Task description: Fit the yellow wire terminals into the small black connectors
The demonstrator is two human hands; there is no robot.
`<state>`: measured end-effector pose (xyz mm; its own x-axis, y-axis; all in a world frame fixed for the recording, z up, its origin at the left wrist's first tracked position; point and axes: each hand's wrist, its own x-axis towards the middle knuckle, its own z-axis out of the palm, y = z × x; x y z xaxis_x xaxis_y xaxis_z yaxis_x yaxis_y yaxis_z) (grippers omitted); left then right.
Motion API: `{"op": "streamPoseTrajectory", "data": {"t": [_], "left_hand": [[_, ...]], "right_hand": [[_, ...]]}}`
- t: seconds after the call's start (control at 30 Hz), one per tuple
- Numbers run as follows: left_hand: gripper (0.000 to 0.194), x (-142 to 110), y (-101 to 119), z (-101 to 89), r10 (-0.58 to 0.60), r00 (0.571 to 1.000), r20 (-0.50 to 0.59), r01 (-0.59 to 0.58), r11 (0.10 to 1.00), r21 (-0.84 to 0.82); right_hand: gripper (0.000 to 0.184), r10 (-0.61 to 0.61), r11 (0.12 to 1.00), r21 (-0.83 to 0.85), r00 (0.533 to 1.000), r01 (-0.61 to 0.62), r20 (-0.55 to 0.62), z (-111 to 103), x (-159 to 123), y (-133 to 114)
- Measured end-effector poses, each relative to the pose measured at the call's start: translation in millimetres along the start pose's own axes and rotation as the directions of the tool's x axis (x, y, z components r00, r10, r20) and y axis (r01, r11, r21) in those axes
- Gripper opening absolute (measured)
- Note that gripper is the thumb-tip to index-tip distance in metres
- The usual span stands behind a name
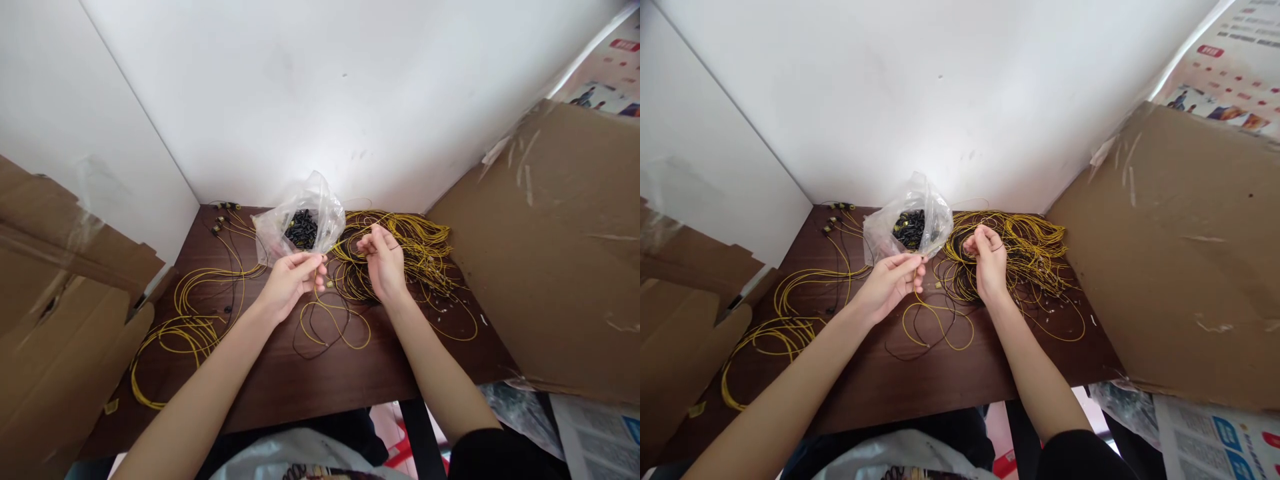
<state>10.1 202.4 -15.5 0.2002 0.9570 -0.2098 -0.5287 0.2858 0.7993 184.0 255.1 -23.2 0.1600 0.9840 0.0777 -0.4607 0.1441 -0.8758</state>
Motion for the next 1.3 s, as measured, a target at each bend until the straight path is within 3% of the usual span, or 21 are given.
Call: {"op": "streamPoseTrajectory", "data": {"t": [0.13,0.23,0.3,0.33,0.37,0.43,0.53,0.6,0.67,0.93,1.17,1.3], "left_hand": [[0.021,6,9,-7.1,0.010,0.992,-0.124,-0.039,0.971,-0.236],[0.024,8,14,-11.2,0.075,0.982,-0.172,-0.123,0.949,-0.292],[0.024,7,14,-10.9,0.150,0.968,-0.202,-0.194,0.955,-0.223],[0.023,7,13,-9.8,0.192,0.958,-0.212,-0.228,0.960,-0.160],[0.023,5,12,-8.3,0.241,0.946,-0.217,-0.264,0.961,-0.084],[0.021,3,9,-4.5,0.351,0.914,-0.202,-0.339,0.936,0.093],[0.017,0,3,0.0,0.470,0.873,-0.129,-0.407,0.848,0.340],[0.015,-1,0,0.9,0.485,0.871,-0.073,-0.403,0.794,0.456],[0.016,-2,-2,0.1,0.472,0.881,-0.035,-0.385,0.757,0.529],[0.013,-1,-8,-2.6,0.493,0.862,0.114,-0.432,0.599,0.674],[0.012,-3,-3,4.3,0.329,0.940,0.089,-0.331,0.816,0.473],[0.015,-4,-2,4.7,0.274,0.956,0.101,-0.292,0.876,0.384]], "right_hand": [[0.045,-0.249,0.955,-0.210,0.951,0.210,-0.181,-6,4,4],[0.046,-0.516,0.817,-0.423,0.824,0.392,-0.233,-10,5,-2],[0.042,-0.657,0.694,-0.537,0.727,0.481,-0.198,-9,2,-6],[0.038,-0.685,0.659,-0.547,0.712,0.516,-0.155,-8,-1,-8],[0.032,-0.683,0.652,-0.529,0.724,0.543,-0.097,-6,-3,-7],[0.016,-0.589,0.694,-0.467,0.805,0.548,0.070,-2,-10,-4],[0.010,-0.281,0.812,-0.427,0.908,0.398,0.312,5,-20,6],[0.016,-0.102,0.880,-0.395,0.918,0.263,0.383,10,-25,12],[0.017,-0.015,0.926,-0.341,0.919,0.161,0.393,12,-27,15],[0.014,0.092,0.967,-0.253,0.911,0.014,0.401,12,-26,14],[0.020,-0.011,0.969,-0.226,0.927,0.103,0.374,11,-25,9],[0.021,-0.048,0.988,-0.122,0.947,0.091,0.317,10,-20,0]]}}
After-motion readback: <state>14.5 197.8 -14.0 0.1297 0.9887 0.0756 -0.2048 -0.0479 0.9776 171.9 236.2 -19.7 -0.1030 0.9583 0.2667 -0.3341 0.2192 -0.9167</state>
